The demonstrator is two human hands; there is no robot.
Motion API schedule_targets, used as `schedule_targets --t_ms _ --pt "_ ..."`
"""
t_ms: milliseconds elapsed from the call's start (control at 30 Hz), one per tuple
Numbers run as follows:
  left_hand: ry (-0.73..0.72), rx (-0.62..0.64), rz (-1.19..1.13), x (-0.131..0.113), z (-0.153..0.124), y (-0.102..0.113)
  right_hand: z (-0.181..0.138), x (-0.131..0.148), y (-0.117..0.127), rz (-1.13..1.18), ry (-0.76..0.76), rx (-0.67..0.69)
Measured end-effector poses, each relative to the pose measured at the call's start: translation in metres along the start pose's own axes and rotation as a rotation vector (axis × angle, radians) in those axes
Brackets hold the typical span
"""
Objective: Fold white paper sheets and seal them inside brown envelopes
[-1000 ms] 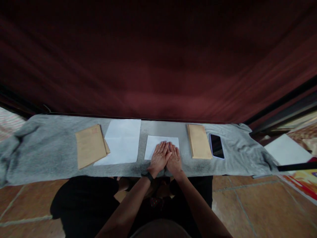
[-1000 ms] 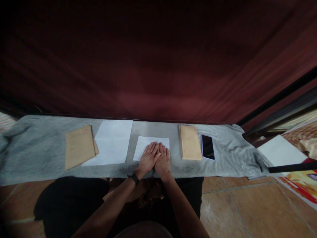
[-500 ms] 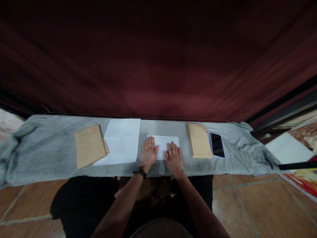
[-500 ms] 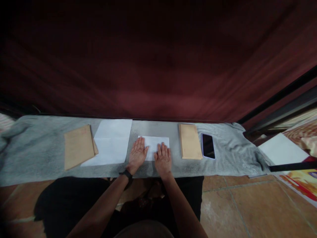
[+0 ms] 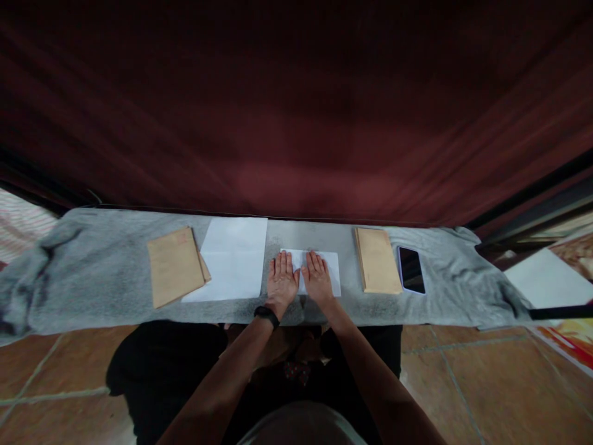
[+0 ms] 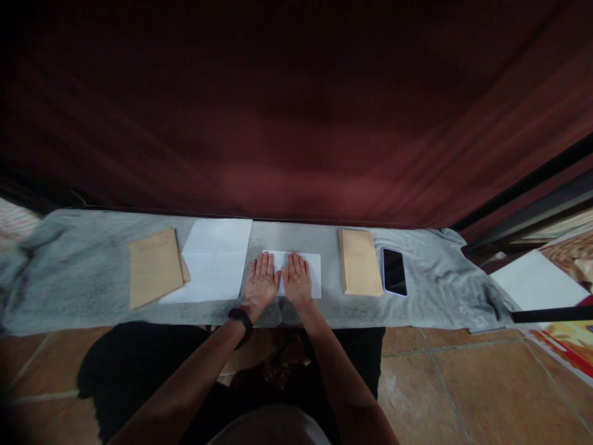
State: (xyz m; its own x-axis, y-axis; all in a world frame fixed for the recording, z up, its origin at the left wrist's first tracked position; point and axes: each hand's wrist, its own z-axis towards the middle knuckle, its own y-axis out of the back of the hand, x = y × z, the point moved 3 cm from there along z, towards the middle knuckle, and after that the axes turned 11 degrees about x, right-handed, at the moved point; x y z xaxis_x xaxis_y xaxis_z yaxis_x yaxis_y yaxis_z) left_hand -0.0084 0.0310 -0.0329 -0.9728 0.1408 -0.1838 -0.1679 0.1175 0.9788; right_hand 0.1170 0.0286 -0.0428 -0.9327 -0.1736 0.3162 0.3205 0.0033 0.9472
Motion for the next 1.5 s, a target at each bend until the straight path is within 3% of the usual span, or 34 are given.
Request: schedule_targets --t_ms 167,533,833,1033,1167,1500 --pt "0.000 -0.002 0.019 -0.001 0.000 0.000 0.003 -0.002 -0.008 -0.055 -0.004 -0.013" --pt "-0.007 -0.035 0.029 -0.001 0.000 -0.003 -0.009 -0.052 0.004 -0.121 -0.080 -0.111" --pt "-0.023 -0.174 -0.049 0.004 -0.002 -0.006 -0.017 -0.063 0.009 -0.116 -0.125 -0.129" --pt "-0.226 -0.135 -0.081 -0.039 0.007 -0.010 -0.017 -0.061 0.012 -0.099 -0.125 -0.103" --pt "-0.250 -0.094 -0.088 -0.057 0.016 -0.018 -0.017 -0.061 0.014 -0.099 -0.135 -0.070" --pt "-0.147 -0.147 -0.075 0.001 0.001 -0.013 -0.017 -0.060 0.015 -0.095 -0.142 -0.076"
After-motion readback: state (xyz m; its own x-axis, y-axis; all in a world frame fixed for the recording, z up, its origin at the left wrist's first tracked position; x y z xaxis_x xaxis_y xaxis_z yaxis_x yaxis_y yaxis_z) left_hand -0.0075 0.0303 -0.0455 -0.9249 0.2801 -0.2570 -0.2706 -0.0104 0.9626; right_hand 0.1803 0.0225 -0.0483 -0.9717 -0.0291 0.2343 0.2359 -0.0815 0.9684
